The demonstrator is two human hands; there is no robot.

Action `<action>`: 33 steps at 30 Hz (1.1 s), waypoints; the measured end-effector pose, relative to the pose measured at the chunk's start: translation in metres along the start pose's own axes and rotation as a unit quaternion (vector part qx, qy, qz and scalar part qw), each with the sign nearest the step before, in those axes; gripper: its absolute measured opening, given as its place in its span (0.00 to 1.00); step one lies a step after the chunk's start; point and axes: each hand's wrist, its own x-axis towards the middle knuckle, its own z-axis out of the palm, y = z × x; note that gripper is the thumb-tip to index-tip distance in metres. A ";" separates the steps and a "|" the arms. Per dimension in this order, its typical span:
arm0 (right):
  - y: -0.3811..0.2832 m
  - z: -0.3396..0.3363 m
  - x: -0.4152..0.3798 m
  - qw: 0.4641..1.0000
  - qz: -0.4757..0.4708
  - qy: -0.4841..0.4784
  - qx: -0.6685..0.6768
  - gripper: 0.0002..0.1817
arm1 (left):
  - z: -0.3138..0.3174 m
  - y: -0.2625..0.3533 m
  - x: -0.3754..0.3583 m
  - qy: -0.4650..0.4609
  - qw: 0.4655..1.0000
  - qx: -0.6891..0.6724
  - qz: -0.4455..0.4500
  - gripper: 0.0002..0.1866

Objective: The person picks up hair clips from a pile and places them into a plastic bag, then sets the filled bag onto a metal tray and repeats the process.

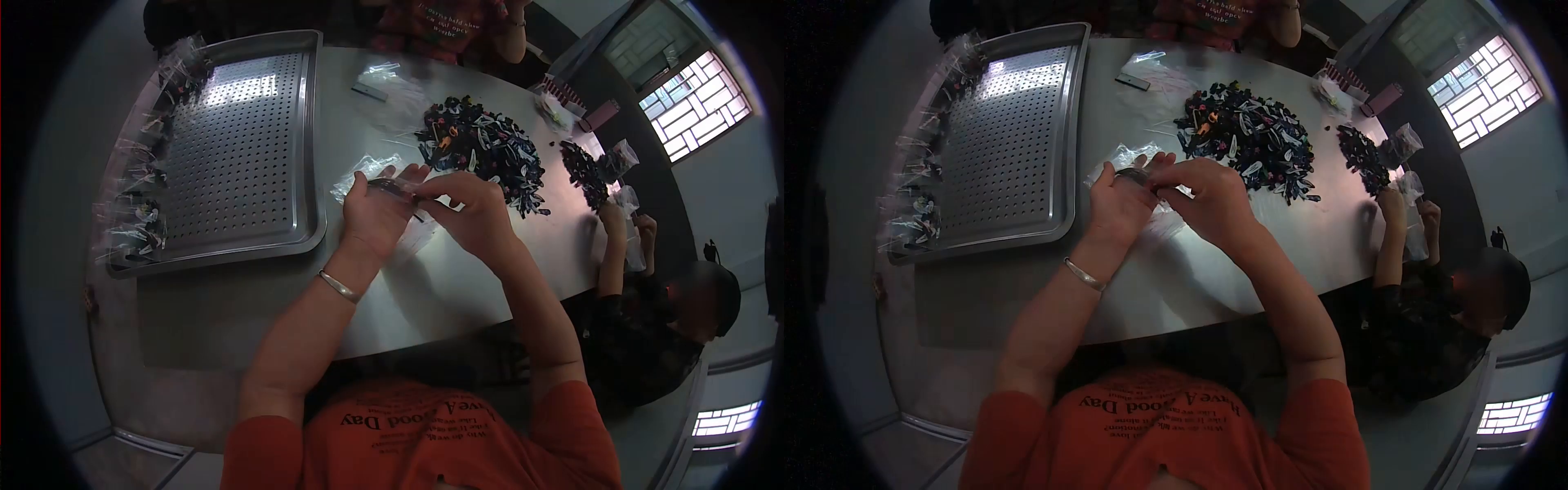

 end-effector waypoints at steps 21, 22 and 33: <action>0.028 -0.013 0.012 0.973 0.173 0.021 0.153 0.13 | 0.007 -0.001 -0.002 -0.007 0.999 0.030 0.024 0.20; 0.023 -0.018 0.016 0.971 0.168 0.009 0.168 0.14 | 0.005 0.001 0.000 -0.014 0.998 0.052 0.031 0.18; -0.004 -0.040 0.053 0.997 0.071 -0.024 -0.006 0.16 | -0.004 -0.004 -0.001 -0.026 0.977 0.201 -0.068 0.20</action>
